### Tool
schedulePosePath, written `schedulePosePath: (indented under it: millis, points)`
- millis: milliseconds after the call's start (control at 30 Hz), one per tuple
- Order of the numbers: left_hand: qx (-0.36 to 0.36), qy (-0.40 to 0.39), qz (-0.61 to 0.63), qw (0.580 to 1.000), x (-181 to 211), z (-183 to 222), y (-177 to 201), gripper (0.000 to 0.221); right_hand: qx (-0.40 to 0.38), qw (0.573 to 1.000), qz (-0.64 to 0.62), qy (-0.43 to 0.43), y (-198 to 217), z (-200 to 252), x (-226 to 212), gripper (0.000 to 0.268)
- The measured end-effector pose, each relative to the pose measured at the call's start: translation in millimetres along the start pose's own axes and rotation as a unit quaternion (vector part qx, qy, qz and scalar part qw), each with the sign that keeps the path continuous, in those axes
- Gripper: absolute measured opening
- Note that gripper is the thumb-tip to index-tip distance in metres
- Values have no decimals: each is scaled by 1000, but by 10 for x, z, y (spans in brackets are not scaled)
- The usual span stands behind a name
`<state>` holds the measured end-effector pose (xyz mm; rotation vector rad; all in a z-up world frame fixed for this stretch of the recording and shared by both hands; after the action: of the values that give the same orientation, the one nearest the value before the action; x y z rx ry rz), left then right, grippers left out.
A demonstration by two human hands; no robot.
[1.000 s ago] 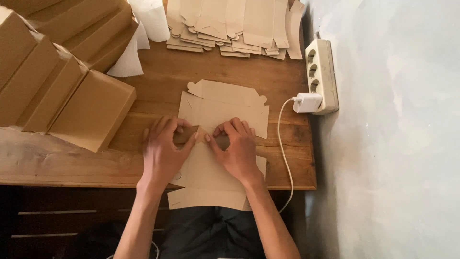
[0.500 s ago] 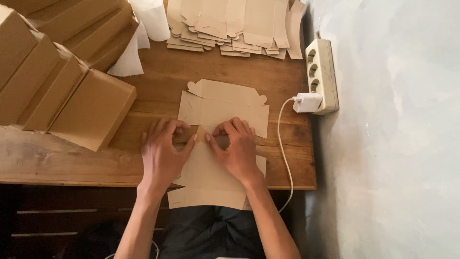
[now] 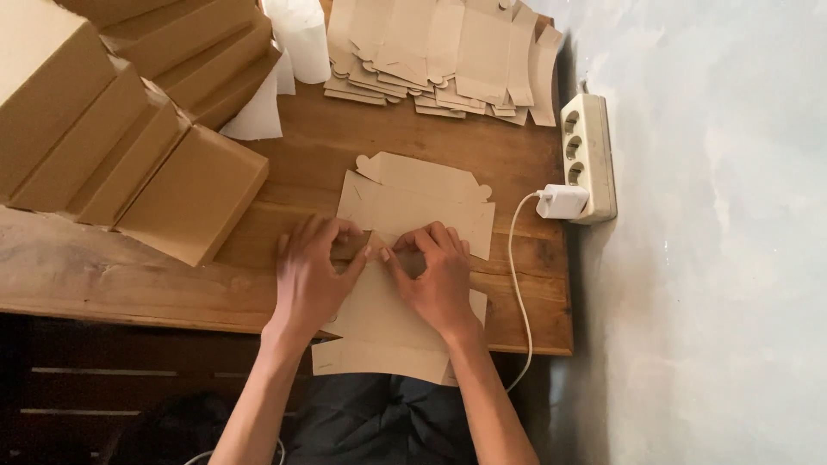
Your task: Assembling cardboard boxes by folding pre-cut sheets along scored lines.
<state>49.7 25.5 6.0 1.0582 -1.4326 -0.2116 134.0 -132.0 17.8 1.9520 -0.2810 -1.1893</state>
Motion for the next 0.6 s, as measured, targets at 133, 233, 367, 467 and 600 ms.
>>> schedulePosePath:
  millis: [133,233,367,467,600]
  points:
    - [0,4,-6,1000,-22,109,27,19,-3,1000,5,5,-2,3,-57,22]
    - [3,3,7,1000,3,130,65,20,-35,998,36,-28,-1,-20,-133,26]
    - [1,11,37,999,-1,136,100,18,-96,990,71,-81,-9,-105,-241,23]
    - [4,18,69,997,41,149,161,18,-132,985,32,-108,-64,-147,-263,20]
    - [65,19,223,972,-47,184,159,23,-165,973,-58,-149,131,-178,-555,23]
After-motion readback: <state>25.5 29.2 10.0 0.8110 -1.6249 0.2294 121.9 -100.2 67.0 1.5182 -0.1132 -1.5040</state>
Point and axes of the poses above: each hand's wrist, its own z-axis away from the middle knuckle, its own y-axis out of the back of the hand, x = y × z, the point moved 2 cm from there along -z, towards the middle knuckle, and after that the axes turned 1 degree about -z, right-handed, at the moved point
